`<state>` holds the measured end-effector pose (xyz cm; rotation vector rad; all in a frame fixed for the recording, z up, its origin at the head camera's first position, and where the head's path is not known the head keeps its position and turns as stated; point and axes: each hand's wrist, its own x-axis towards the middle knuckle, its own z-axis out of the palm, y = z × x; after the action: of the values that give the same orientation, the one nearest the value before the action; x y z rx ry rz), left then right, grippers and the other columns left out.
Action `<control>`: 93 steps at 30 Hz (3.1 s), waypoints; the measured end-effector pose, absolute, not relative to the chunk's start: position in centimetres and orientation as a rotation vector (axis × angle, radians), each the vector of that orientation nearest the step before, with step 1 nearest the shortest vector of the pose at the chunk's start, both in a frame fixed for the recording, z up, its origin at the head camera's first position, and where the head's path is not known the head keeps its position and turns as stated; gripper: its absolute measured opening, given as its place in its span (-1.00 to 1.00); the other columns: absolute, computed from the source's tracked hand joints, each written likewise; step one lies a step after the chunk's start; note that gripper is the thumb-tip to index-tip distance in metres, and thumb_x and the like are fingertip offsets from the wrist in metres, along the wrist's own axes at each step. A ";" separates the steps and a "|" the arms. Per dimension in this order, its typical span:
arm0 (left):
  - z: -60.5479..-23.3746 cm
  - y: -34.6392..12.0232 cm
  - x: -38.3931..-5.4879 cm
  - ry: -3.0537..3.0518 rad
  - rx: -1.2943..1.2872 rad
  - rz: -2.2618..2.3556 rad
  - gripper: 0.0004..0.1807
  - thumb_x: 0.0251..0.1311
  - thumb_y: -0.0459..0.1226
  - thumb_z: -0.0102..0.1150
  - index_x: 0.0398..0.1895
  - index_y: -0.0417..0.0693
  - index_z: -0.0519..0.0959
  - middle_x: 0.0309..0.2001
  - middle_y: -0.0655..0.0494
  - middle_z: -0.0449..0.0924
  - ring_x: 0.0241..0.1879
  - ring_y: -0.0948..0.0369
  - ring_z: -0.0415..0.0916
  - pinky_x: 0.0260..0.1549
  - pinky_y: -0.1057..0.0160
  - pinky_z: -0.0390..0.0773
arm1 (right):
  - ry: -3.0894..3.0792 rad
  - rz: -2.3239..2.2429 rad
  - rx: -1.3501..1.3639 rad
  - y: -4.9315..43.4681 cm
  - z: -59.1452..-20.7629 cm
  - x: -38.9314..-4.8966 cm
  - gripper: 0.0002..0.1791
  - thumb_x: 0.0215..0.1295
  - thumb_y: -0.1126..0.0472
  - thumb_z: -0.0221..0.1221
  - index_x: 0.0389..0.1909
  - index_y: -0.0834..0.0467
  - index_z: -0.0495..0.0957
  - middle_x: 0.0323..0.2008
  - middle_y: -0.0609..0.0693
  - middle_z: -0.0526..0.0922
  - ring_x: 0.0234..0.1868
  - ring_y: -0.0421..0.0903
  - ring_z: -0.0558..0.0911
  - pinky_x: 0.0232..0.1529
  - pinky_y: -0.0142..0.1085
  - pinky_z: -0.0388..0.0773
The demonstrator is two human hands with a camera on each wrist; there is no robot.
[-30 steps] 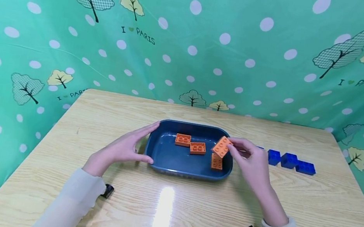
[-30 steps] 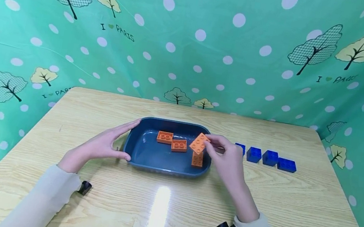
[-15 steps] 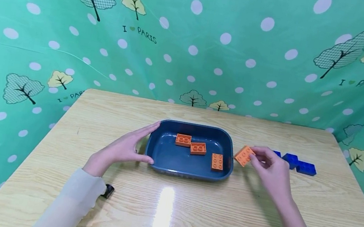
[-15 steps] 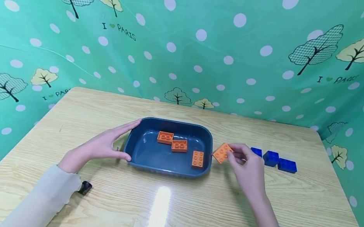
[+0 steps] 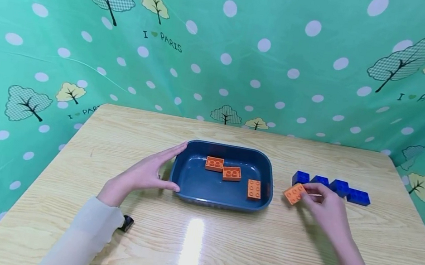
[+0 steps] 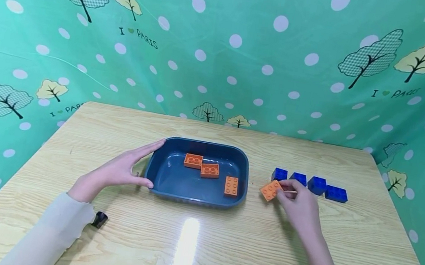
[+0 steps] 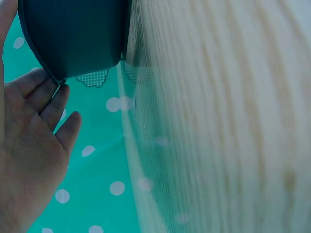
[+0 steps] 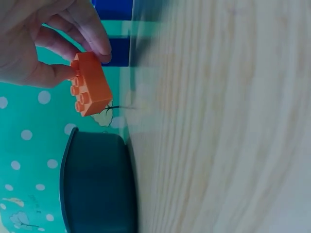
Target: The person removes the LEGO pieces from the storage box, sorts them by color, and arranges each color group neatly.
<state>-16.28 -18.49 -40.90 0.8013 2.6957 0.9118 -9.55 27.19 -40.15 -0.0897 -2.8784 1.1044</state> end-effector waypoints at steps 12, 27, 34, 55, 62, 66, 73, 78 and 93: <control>-41.0 -18.4 -16.2 2.705 0.795 0.906 0.24 -0.07 0.14 0.51 0.62 0.25 -0.07 0.63 0.18 -0.09 0.58 -0.04 0.00 0.43 -0.26 0.22 | -2.933 1.000 -0.126 28.4 -41.2 -9.8 -0.67 0.40 0.20 0.17 0.02 0.37 0.59 -0.15 0.31 0.71 -0.15 0.20 0.71 -0.10 -0.08 0.60; -40.8 -18.4 -16.1 2.709 0.781 0.898 0.24 -0.08 0.15 0.51 0.62 0.28 -0.07 0.63 0.18 -0.09 0.57 -0.04 0.01 0.42 -0.25 0.24 | -3.013 0.903 -0.206 29.1 -41.5 -9.8 -0.75 0.38 0.18 0.19 -0.18 0.34 0.62 -0.28 0.26 0.72 -0.37 0.00 0.64 -0.34 -0.15 0.53; -40.8 -18.3 -16.0 2.712 0.781 0.888 0.25 -0.07 0.12 0.52 0.62 0.23 -0.07 0.63 0.18 -0.10 0.57 -0.04 0.01 0.43 -0.24 0.23 | -3.058 0.901 -0.219 29.2 -41.4 -9.6 -0.68 0.38 0.05 0.20 -0.28 0.28 0.56 -0.42 0.11 0.68 -0.43 -0.08 0.55 -0.45 -0.28 0.41; -40.7 -18.2 -16.1 2.707 0.805 0.905 0.23 -0.07 0.02 0.55 0.62 0.15 -0.04 0.63 0.16 -0.08 0.57 -0.03 0.02 0.45 -0.22 0.20 | -3.051 0.934 -0.101 28.9 -41.2 -9.6 -0.51 0.26 0.14 0.33 0.10 0.36 0.52 -0.29 0.18 0.70 -0.34 -0.01 0.65 -0.44 -0.28 0.52; -40.9 -18.2 -16.2 2.706 0.802 0.908 0.23 -0.07 0.03 0.55 0.62 0.17 -0.04 0.63 0.18 -0.08 0.57 -0.02 0.01 0.45 -0.23 0.20 | -2.943 0.972 -0.113 29.1 -40.3 -9.1 -0.54 0.33 0.00 0.28 0.03 0.29 0.57 -0.21 0.17 0.70 -0.26 0.01 0.68 -0.40 -0.38 0.58; -40.9 -18.3 -16.3 2.706 0.795 0.907 0.23 -0.07 0.04 0.55 0.62 0.17 -0.04 0.63 0.18 -0.08 0.57 -0.02 0.01 0.44 -0.24 0.20 | -2.862 1.023 -0.099 28.8 -39.5 -8.8 -0.58 0.33 -0.03 0.28 -0.03 0.25 0.61 -0.21 0.16 0.70 -0.32 -0.21 0.62 -0.40 -0.51 0.54; -40.8 -18.3 -16.2 2.702 0.789 0.907 0.23 -0.07 0.04 0.55 0.62 0.17 -0.04 0.63 0.18 -0.09 0.57 -0.02 0.01 0.44 -0.24 0.20 | -2.766 1.026 -0.074 27.5 -38.6 -9.0 -0.63 0.30 -0.01 0.32 -0.09 0.21 0.65 -0.24 0.13 0.73 -0.39 -0.53 0.50 -0.41 -0.56 0.52; -40.8 -18.4 -16.2 2.702 0.791 0.911 0.23 -0.07 0.04 0.55 0.62 0.16 -0.04 0.63 0.18 -0.08 0.57 -0.02 0.01 0.45 -0.24 0.20 | -2.693 1.070 -0.032 26.0 -38.1 -9.4 -0.69 0.28 0.04 0.34 -0.11 0.19 0.67 -0.24 0.13 0.75 -0.38 -0.59 0.51 -0.39 -0.64 0.51; -40.8 -18.4 -16.2 2.707 0.786 0.900 0.23 -0.07 0.06 0.54 0.62 0.21 -0.05 0.62 0.16 -0.07 0.57 -0.04 0.02 0.43 -0.25 0.23 | -2.658 1.253 0.005 21.7 -37.4 -11.4 -0.72 0.32 0.08 0.31 -0.08 0.17 0.65 -0.11 0.12 0.75 -0.24 -0.41 0.62 -0.25 -0.70 0.54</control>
<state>-16.19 -18.41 -40.80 0.7861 2.7072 0.9002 -11.36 21.68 -37.37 0.0053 -2.6579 1.2533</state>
